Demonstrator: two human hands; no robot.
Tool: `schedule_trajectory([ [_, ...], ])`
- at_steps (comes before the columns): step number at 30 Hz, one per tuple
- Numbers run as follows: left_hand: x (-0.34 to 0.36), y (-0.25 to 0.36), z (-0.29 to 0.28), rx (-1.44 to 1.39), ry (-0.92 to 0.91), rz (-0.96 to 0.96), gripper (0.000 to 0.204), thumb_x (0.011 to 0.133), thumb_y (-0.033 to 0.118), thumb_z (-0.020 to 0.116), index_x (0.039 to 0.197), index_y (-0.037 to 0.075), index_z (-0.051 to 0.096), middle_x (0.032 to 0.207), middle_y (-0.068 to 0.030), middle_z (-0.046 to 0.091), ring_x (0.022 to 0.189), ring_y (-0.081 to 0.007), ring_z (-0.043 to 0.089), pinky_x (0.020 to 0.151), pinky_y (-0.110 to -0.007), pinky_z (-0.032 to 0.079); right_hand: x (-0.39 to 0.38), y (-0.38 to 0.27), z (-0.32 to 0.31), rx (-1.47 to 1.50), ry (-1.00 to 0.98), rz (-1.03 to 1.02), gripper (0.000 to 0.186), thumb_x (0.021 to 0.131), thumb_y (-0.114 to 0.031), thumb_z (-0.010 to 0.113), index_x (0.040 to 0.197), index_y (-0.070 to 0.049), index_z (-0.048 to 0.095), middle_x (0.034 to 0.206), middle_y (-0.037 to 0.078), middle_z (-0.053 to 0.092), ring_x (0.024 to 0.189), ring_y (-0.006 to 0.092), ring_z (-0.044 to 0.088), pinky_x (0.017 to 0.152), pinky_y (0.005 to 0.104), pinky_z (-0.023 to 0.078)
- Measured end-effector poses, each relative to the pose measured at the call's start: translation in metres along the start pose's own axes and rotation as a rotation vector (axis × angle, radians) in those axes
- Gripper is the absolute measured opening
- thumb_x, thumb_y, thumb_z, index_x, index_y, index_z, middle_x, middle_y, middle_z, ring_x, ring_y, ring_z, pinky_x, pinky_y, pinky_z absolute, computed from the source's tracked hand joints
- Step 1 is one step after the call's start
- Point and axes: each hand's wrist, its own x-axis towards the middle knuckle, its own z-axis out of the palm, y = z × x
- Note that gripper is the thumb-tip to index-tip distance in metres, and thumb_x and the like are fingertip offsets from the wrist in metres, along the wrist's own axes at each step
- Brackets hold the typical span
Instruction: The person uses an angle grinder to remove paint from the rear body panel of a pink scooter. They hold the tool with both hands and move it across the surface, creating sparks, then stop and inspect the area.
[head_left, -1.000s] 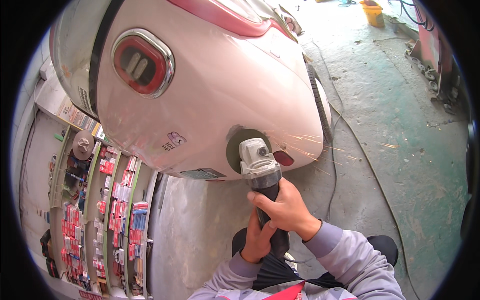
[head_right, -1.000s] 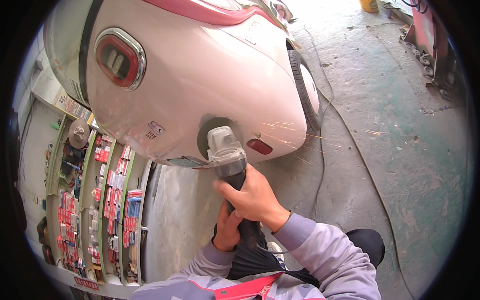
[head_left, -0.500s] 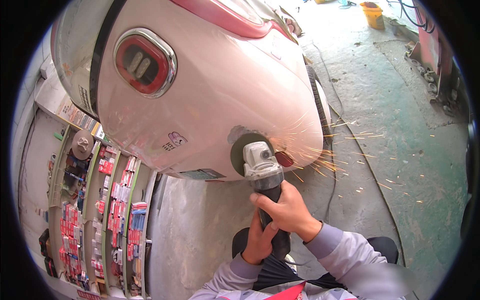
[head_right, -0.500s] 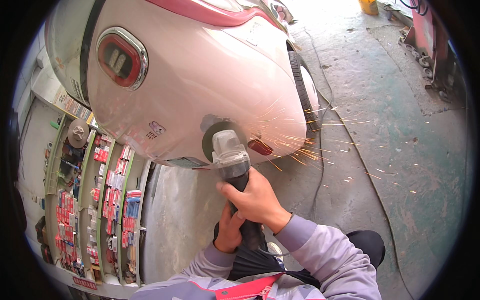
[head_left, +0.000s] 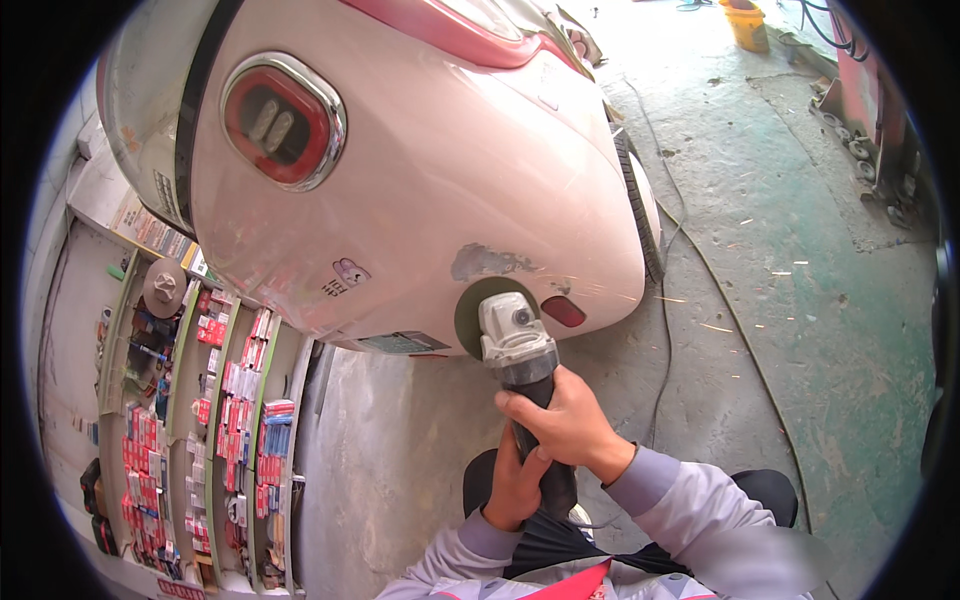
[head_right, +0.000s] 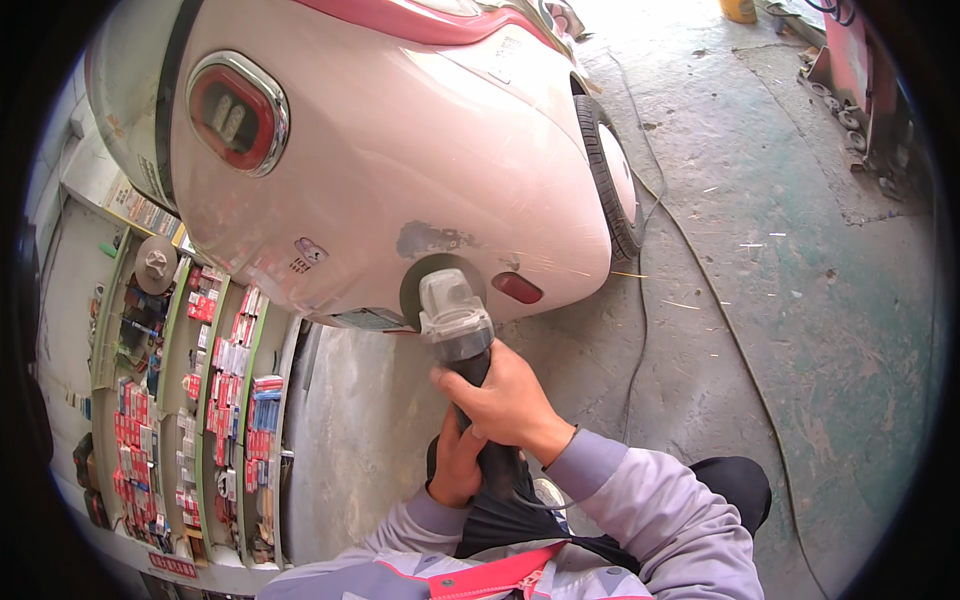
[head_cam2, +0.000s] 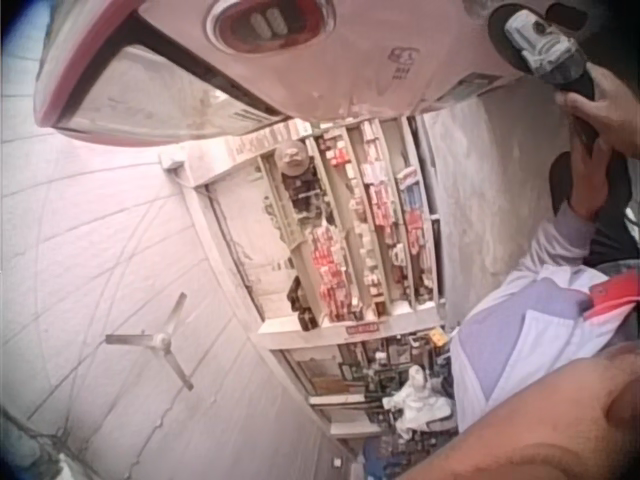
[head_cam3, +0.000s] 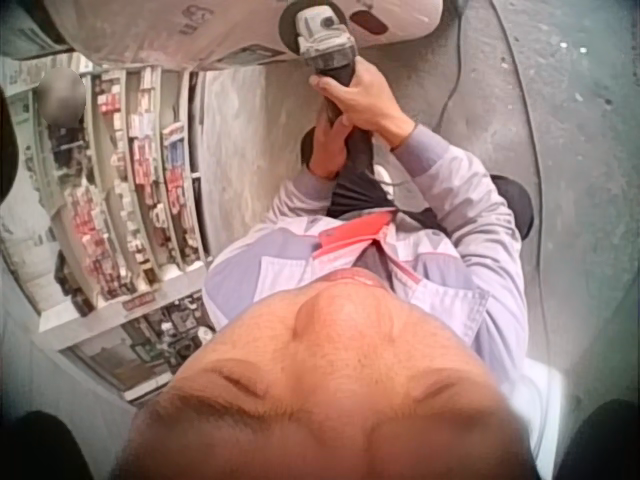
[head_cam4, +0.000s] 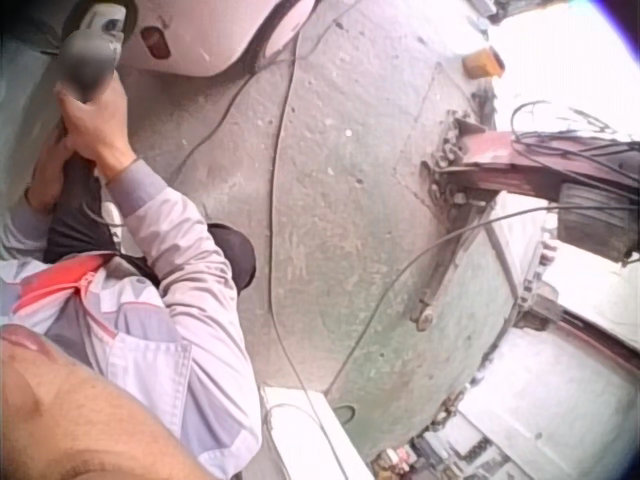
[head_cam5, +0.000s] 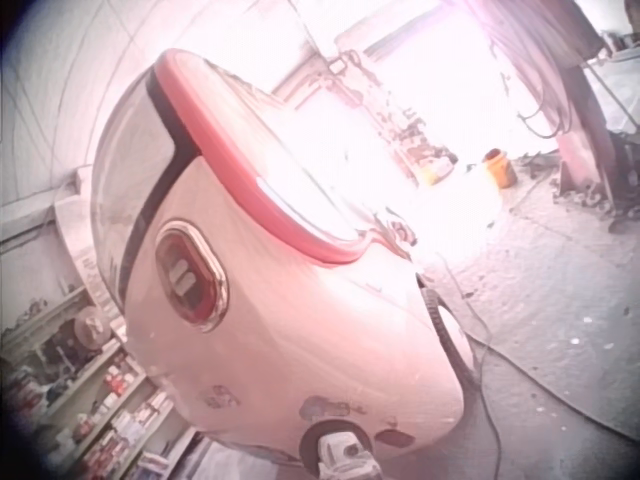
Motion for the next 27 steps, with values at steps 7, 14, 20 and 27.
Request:
schedule_trajectory([
  [7, -0.005, 0.002, -0.003, -0.016, -0.023, -0.031, 0.067, 0.105, 0.03, 0.061, 0.156, -0.003, 0.032, 0.133, -0.0157, 0.06, 0.112, -0.0219, 0.066, 0.095, -0.034, 0.054, 0.002, 0.007, 0.004, 0.038, -0.007, -0.014, 0.052, 0.088, -0.036, 0.079, 0.111, 0.007, 0.063, 0.091, 0.016, 0.07, 0.078, 0.0232, 0.07, 0.068, 0.0374, 0.056],
  [14, -0.003, 0.003, -0.002, -0.032, -0.017, -0.06, 0.07, 0.105, 0.03, 0.062, 0.158, -0.004, 0.032, 0.141, -0.0164, 0.056, 0.123, -0.0232, 0.06, 0.103, -0.035, 0.05, 0.0, 0.003, 0.001, 0.087, -0.021, 0.006, 0.049, 0.089, -0.034, 0.079, 0.111, 0.006, 0.063, 0.088, 0.012, 0.068, 0.071, 0.0194, 0.068, 0.062, 0.0353, 0.055],
  [20, 0.002, -0.001, 0.001, 0.008, 0.022, 0.039, 0.07, 0.105, 0.03, 0.062, 0.158, -0.004, 0.032, 0.143, -0.0158, 0.055, 0.128, -0.0232, 0.058, 0.106, -0.036, 0.047, 0.008, -0.001, 0.003, -0.075, -0.012, -0.136, 0.052, 0.088, -0.036, 0.08, 0.113, 0.006, 0.064, 0.092, 0.016, 0.071, 0.08, 0.022, 0.068, 0.074, 0.0386, 0.057],
  [27, 0.0, -0.002, -0.004, 0.003, 0.032, 0.049, 0.07, 0.105, 0.03, 0.061, 0.159, -0.004, 0.031, 0.144, -0.0166, 0.055, 0.129, -0.0235, 0.058, 0.107, -0.035, 0.047, 0.008, -0.008, 0.002, -0.038, -0.068, -0.054, 0.054, 0.088, -0.037, 0.08, 0.117, 0.006, 0.065, 0.098, 0.018, 0.073, 0.089, 0.026, 0.072, 0.081, 0.0393, 0.057],
])
